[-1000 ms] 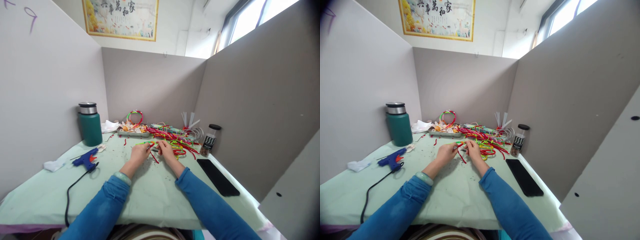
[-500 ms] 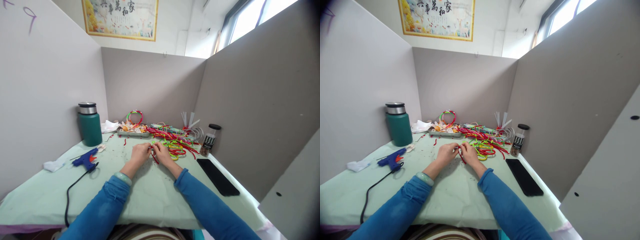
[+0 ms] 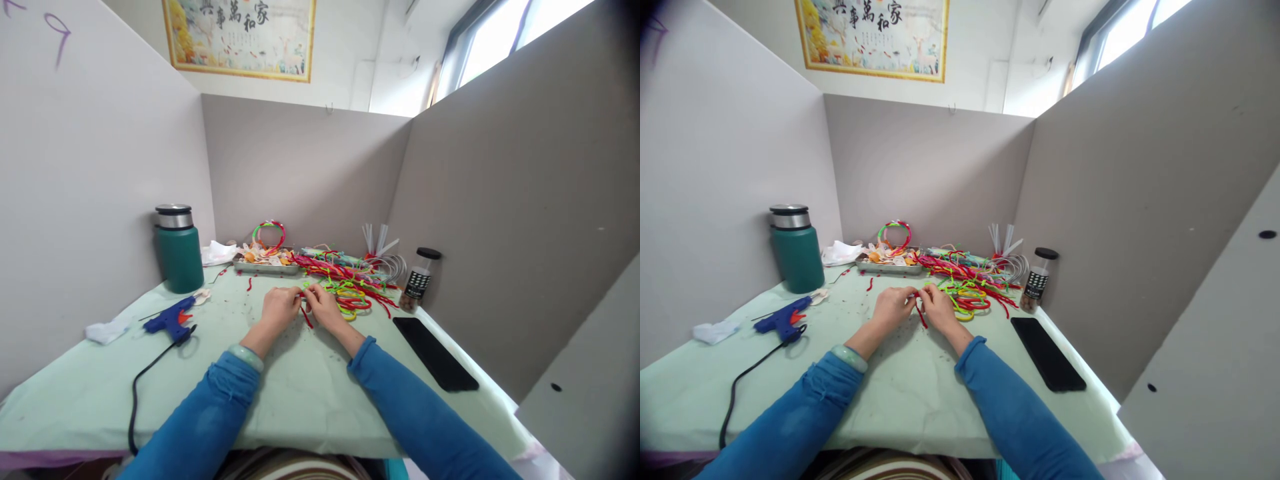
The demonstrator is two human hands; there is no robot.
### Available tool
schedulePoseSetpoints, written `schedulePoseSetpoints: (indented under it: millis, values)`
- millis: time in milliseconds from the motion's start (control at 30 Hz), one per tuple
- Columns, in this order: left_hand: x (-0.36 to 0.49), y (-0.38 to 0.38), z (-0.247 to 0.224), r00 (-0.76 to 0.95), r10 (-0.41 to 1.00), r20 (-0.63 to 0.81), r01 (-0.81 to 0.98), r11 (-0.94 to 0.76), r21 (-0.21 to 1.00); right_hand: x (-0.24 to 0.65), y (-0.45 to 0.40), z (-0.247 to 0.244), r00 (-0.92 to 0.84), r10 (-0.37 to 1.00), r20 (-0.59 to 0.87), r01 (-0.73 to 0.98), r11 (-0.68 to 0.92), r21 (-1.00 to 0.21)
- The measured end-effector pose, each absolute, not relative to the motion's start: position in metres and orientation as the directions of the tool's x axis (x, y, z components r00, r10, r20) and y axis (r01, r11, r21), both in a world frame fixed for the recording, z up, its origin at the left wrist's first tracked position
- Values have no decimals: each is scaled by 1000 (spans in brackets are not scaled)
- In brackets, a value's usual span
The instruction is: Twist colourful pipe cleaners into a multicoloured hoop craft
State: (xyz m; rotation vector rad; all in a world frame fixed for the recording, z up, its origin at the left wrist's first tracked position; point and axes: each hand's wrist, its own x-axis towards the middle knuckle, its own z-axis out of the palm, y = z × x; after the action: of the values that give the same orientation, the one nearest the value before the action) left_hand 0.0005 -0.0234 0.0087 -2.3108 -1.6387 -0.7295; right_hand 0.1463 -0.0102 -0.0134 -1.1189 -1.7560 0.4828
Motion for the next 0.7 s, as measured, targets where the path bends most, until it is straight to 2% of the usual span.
schedulePoseSetpoints:
  millis: [200, 400, 700]
  values:
    - [1, -24, 10, 231, 854, 467, 938, -322, 126, 145, -11, -12, -96, 841, 533, 447, 515, -732]
    - [0, -22, 8, 231, 823, 519, 927, -348, 139, 145, -12, -12, -105, 841, 531, 466, 513, -721]
    - [-2, -19, 7, 213, 778, 591, 890, -405, 212, 145, -11, -13, -97, 860, 502, 392, 496, -775]
